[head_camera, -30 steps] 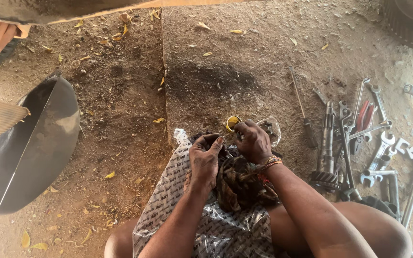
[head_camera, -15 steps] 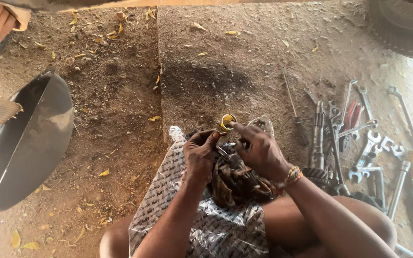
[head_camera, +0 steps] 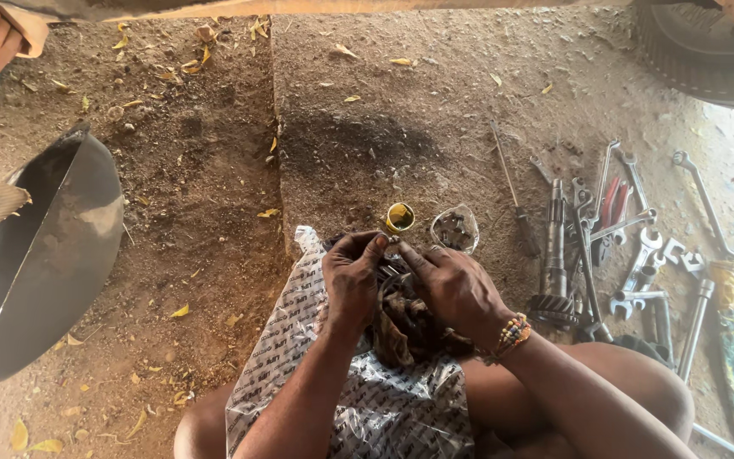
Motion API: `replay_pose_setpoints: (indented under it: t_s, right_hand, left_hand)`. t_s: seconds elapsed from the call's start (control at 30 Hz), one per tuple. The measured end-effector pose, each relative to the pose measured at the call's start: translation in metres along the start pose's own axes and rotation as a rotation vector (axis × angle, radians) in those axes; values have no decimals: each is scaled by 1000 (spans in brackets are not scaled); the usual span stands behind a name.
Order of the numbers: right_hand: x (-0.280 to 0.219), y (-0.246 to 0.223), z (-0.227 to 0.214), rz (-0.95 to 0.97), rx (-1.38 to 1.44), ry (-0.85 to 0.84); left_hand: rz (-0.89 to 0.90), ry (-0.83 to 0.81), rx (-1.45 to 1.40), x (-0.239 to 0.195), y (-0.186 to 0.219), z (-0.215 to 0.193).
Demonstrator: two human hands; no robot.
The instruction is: The person sits on the ground and cleans small metal components using a rag and a small container of liquid. They repeatedly dip the rag into the liquid and wipe the parts, occasionally inspecting them before continuing the cleaning process.
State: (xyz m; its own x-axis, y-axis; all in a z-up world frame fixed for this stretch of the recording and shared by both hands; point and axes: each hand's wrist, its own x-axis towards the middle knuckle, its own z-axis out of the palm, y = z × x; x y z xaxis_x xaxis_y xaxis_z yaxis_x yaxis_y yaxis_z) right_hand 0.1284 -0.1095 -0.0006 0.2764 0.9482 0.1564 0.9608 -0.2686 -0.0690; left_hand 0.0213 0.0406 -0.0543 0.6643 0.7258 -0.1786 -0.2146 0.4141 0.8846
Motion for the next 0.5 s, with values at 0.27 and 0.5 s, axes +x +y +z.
replay_pose_setpoints:
  t_s: [0.27, 0.5]
  right_hand:
    - [13, -10, -30, 100, 219, -70]
    - [22, -3, -28, 534, 852, -247]
  left_hand:
    - [12, -59, 27, -1, 7, 0]
    - [14, -184, -42, -2, 11, 3]
